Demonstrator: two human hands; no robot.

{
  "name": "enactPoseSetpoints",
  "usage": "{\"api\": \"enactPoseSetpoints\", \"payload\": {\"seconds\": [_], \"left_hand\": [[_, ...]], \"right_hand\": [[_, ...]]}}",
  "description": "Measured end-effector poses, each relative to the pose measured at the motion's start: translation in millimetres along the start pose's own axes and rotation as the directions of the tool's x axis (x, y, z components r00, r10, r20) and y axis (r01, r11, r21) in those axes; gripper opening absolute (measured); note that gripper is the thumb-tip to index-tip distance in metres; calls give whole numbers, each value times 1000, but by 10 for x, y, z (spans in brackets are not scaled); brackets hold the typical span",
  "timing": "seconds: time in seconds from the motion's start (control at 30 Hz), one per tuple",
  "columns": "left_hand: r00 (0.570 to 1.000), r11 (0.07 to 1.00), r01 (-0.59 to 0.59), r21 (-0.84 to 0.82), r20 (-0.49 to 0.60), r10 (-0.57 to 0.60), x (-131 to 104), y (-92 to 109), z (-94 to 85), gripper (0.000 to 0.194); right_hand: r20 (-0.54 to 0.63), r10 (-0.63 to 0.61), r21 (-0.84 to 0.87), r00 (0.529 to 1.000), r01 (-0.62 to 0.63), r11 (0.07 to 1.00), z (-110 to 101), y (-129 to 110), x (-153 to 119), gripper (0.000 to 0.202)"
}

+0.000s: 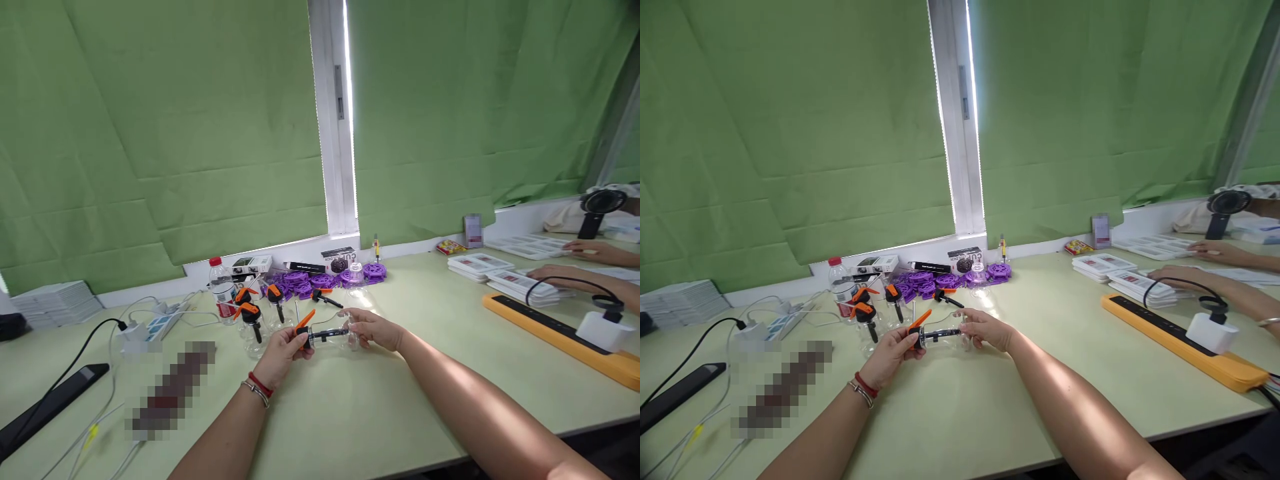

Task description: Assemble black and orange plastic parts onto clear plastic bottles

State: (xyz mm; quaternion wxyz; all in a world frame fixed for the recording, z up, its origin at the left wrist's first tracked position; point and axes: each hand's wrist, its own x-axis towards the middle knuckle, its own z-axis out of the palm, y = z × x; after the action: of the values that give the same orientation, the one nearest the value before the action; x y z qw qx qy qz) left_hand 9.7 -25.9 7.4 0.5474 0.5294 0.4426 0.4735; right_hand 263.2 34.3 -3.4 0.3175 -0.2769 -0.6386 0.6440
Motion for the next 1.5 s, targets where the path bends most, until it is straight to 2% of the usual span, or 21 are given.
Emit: {"api": "enactPoseSetpoints", "payload": {"seconds": [0.27, 0.33, 0.43, 0.53, 0.63, 0.73, 0.87, 0.93, 1.03, 1.1, 1.2, 1.27, 1.33, 1.37, 1.43, 1.5], "left_hand": [[997, 995, -59, 78, -51, 63, 1, 27, 22, 38], [986, 987, -121, 108, -100, 132, 9, 21, 26, 36], [949, 964, -242, 115, -181, 259, 20, 8, 28, 36], [916, 934, -317, 167, -200, 347, 14, -5, 39, 47], [901, 884, -336, 324, -161, 402, -12, -20, 68, 59], [895, 820, -325, 472, -127, 428, -40, -40, 105, 67], [901, 727, -400, 558, 95, 423, -37, -91, 148, 77], [917, 721, -368, 588, 100, 386, -6, -130, 158, 81], [936, 728, -264, 633, -15, 353, 74, -193, 151, 84], [927, 714, -205, 669, -101, 361, 134, -223, 138, 83], [882, 659, -181, 731, -175, 437, 194, -234, 128, 79], [821, 581, -195, 790, -192, 537, 195, -219, 139, 73], [759, 467, -193, 863, -171, 629, 165, -193, 165, 58], [753, 405, -189, 894, -133, 645, 141, -179, 182, 47], [802, 301, -213, 929, -10, 597, 89, -154, 218, 29], [866, 237, -284, 929, 142, 480, 48, -140, 243, 26]], "right_hand": [[-17, 12, 11, 1000, -12, 1000, -3, 64, 15, 54], [5, -20, 13, 1000, 20, 1000, 13, 81, 18, 58], [72, -67, -14, 995, 68, 998, 58, 106, 33, 67], [125, -65, -121, 990, 81, 989, 104, 148, 56, 73], [142, -76, -278, 987, 113, 954, 139, 194, 74, 79], [135, -110, -453, 985, 160, 877, 175, 216, 91, 81], [117, -178, -735, 977, 206, 646, 221, 224, 136, 76], [107, -207, -813, 972, 206, 544, 226, 242, 172, 75], [34, -225, -874, 974, 138, 465, 185, 289, 245, 75], [-59, -230, -898, 971, 50, 438, 126, 325, 306, 69], [-212, -248, -908, 945, -97, 407, 20, 365, 406, 55], [-264, -233, -908, 936, -160, 387, -41, 379, 474, 53], [-270, -208, -914, 940, -183, 362, -85, 385, 538, 53], [-273, -204, -917, 940, -191, 350, -103, 385, 567, 53], [-324, -229, -912, 918, -238, 335, -136, 380, 616, 52], [-433, -284, -881, 856, -335, 334, -177, 370, 650, 50]]}}
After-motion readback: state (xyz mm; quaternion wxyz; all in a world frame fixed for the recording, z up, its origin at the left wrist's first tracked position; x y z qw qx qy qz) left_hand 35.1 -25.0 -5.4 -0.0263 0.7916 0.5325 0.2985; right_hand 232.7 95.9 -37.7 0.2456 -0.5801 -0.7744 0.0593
